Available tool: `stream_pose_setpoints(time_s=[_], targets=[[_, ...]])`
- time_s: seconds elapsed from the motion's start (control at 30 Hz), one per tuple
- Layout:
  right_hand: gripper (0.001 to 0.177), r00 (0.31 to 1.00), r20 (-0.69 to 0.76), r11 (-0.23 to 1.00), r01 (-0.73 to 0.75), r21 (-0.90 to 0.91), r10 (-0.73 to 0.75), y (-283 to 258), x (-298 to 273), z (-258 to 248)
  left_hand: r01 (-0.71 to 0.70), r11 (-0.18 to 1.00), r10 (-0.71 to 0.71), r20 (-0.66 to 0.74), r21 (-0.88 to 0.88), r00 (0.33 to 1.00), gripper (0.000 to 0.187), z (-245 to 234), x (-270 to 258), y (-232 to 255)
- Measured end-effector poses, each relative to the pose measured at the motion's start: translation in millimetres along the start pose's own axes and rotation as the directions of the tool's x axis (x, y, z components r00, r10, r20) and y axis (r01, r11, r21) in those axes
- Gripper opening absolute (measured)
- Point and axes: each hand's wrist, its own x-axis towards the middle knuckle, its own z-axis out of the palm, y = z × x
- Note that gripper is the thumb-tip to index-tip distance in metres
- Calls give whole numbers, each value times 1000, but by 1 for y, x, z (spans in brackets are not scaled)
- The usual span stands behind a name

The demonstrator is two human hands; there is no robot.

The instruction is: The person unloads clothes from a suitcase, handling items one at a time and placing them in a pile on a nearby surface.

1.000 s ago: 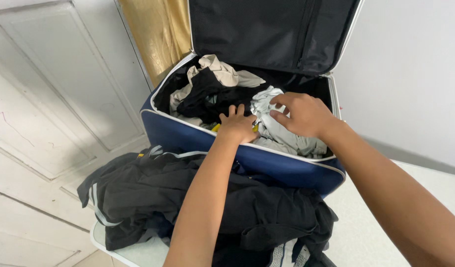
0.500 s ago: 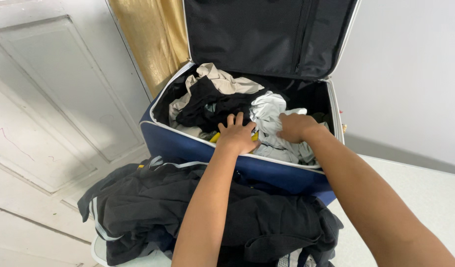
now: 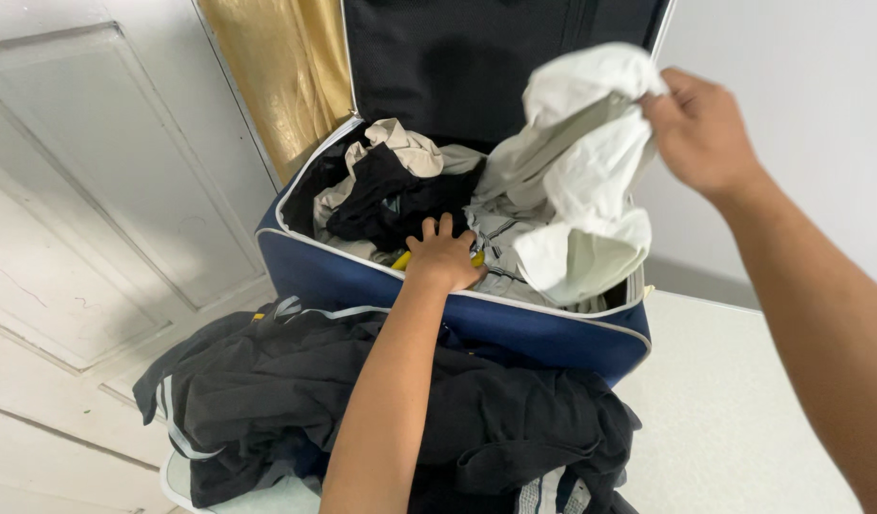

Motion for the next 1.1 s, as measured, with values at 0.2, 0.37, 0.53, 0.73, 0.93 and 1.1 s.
stream_pose_setpoints(time_s=[0.2,0.37,0.53,0.73,0.93,1.1], targets=[[35,993,-99,805,112,582,-67,-25,-18,-58,-32,997,25,-106,-68,994,70,-1,-5,-1],[48,999,13,929,28,369,-35,-48,-57,-68,-251,953,150,-454,-171,878,63,-14,-28,3],[40,994,73,960,62,273,-85,-36,-72,-75,-635,722,387,-601,-275,699,81,-40,-68,34],[41,997,72,926,-30,377,3,-38,-87,-95,-628,752,409,-604,-202,684,42,-48,-87,24],[22,997,4,992,76,99,-77,-35,-69,-99,-560,816,380,-862,141,336,45,-92,-131,-46],[25,997,49,996,-56,-69,59,-54,-95,-79,-282,912,370,-896,299,246,36,-123,-162,-75]])
